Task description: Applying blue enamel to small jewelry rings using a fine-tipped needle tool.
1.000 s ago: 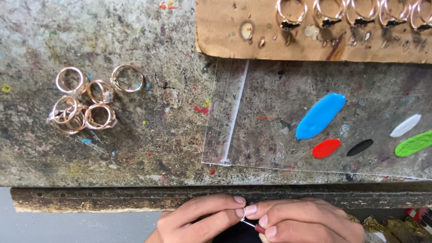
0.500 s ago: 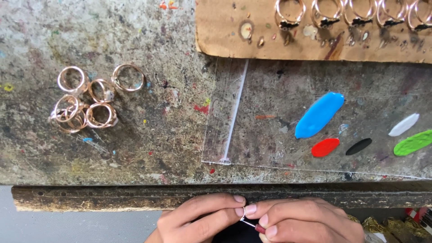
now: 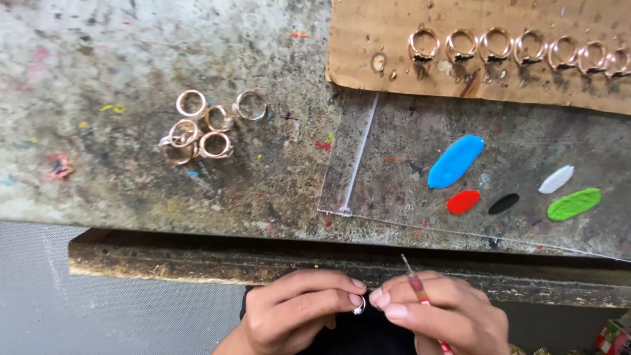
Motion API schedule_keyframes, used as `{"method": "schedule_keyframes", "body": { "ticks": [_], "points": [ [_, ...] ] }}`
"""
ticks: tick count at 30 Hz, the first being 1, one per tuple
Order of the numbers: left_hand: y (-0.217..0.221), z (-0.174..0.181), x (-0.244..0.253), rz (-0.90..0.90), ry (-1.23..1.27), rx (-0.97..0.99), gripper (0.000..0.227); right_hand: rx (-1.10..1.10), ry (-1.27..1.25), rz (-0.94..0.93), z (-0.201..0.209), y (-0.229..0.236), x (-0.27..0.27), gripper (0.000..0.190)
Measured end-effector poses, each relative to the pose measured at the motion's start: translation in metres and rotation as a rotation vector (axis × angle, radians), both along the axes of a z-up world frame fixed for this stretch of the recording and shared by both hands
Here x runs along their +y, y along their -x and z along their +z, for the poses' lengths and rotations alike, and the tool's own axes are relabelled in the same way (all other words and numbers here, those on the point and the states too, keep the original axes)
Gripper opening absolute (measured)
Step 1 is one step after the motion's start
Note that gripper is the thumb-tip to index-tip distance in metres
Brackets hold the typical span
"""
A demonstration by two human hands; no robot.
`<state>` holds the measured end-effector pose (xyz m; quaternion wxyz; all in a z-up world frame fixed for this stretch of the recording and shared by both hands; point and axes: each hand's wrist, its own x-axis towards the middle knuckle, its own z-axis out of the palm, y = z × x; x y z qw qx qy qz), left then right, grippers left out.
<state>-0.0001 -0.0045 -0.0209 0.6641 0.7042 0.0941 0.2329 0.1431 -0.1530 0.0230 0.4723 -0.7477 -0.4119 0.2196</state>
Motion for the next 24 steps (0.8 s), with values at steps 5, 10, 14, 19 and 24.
{"method": "schedule_keyframes", "body": {
  "ticks": [5, 10, 14, 19, 24],
  "points": [
    [0.000, 0.000, -0.003, 0.032, 0.005, -0.028, 0.014, -0.088, -0.151, -0.060, -0.009, 0.008, 0.013, 0.013],
    [-0.001, 0.003, -0.003, 0.020, 0.035, -0.057, 0.012, -0.094, -0.186, 0.082, -0.009, 0.000, 0.011, 0.013],
    [-0.001, 0.005, -0.005, 0.026, 0.039, -0.040, 0.010, -0.088, -0.208, 0.117, -0.013, -0.003, 0.008, 0.020],
    [-0.002, 0.006, -0.008, 0.074, 0.011, -0.019, 0.010, -0.122, -0.248, 0.104, -0.016, -0.003, 0.008, 0.019],
    [-0.004, 0.009, -0.011, 0.084, 0.008, -0.015, 0.009, -0.168, -0.259, 0.093, -0.018, -0.001, 0.007, 0.020]
  ]
}}
